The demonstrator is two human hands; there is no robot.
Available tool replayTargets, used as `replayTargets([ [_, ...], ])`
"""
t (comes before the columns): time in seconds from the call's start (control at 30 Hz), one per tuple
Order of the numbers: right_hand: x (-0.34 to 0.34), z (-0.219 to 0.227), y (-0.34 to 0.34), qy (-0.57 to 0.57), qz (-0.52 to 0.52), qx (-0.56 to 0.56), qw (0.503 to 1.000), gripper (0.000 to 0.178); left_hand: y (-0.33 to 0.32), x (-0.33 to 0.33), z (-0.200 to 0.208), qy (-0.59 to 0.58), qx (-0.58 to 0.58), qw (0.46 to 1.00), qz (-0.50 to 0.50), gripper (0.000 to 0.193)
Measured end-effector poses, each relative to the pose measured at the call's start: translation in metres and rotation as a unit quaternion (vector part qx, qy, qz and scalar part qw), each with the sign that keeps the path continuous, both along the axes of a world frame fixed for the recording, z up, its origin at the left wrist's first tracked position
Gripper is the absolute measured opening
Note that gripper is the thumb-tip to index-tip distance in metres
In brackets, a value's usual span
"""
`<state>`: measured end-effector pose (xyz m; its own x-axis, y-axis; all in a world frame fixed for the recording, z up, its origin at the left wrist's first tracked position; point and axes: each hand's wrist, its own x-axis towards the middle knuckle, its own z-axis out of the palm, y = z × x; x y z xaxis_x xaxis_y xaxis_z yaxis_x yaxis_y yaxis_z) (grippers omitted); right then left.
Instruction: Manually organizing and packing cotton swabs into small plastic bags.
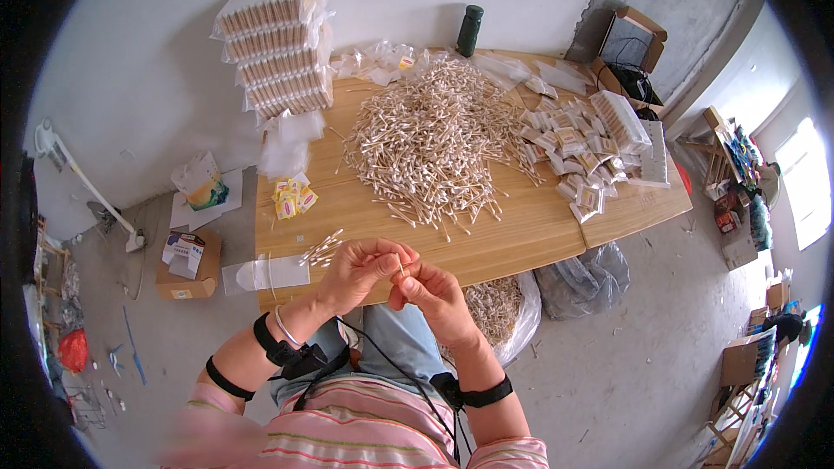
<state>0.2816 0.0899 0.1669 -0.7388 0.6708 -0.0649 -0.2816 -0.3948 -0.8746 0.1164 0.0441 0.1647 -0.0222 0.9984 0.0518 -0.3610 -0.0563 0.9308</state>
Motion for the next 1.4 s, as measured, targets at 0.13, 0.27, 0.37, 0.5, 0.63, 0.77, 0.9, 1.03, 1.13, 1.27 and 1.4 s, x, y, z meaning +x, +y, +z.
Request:
replayTargets([
  [0.13, 0.004, -0.007, 0.004, -0.002, 0.011, 0.005, 1.000, 0.017, -0.001, 0.000, -0.001, 0.013, -0.007, 1.000, -0.012, 0.023],
  [0.27, 0.003, -0.005, 0.003, 0.034, 0.026, -0.048, 0.998, 0.016, 0.000, -0.002, -0.006, 0.016, 0.003, 1.000, -0.004, 0.024],
  [0.37, 0.002, -0.006, 0.003, 0.040, 0.016, -0.050, 0.998, 0.015, 0.000, 0.001, -0.003, -0.042, -0.042, 0.998, 0.021, 0.025],
  [0.5, 0.002, -0.004, 0.003, 0.016, 0.009, -0.013, 1.000, 0.016, -0.002, -0.001, 0.005, -0.015, -0.008, 1.000, -0.002, 0.027],
  [0.63, 0.001, -0.007, 0.003, 0.007, 0.002, 0.004, 1.000, 0.014, 0.000, 0.001, 0.006, 0.016, -0.023, 0.999, -0.015, 0.026],
  [0.77, 0.004, -0.008, 0.003, 0.019, 0.045, -0.032, 0.998, 0.019, 0.001, 0.000, 0.002, -0.018, 0.017, 0.999, -0.028, 0.020],
  [0.9, 0.006, -0.010, 0.003, 0.052, 0.075, -0.083, 0.992, 0.023, 0.001, -0.001, 0.003, -0.006, 0.010, 0.999, -0.045, 0.020],
  [1.03, -0.001, -0.004, 0.003, 0.007, 0.022, 0.035, 0.999, 0.027, 0.002, -0.002, 0.001, 0.003, 0.002, 1.000, -0.028, 0.025],
  [1.13, 0.001, -0.006, 0.007, -0.011, 0.046, 0.037, 0.998, 0.029, 0.000, -0.004, 0.001, 0.018, -0.017, 0.999, -0.040, 0.024],
  [1.27, 0.002, -0.004, 0.006, 0.045, 0.081, -0.008, 0.996, 0.029, -0.002, -0.008, -0.005, 0.061, 0.003, 0.998, -0.020, 0.026],
  [1.4, 0.002, -0.005, 0.006, 0.043, 0.084, -0.009, 0.995, 0.029, -0.005, -0.008, 0.005, 0.056, 0.002, 0.998, -0.005, 0.026],
])
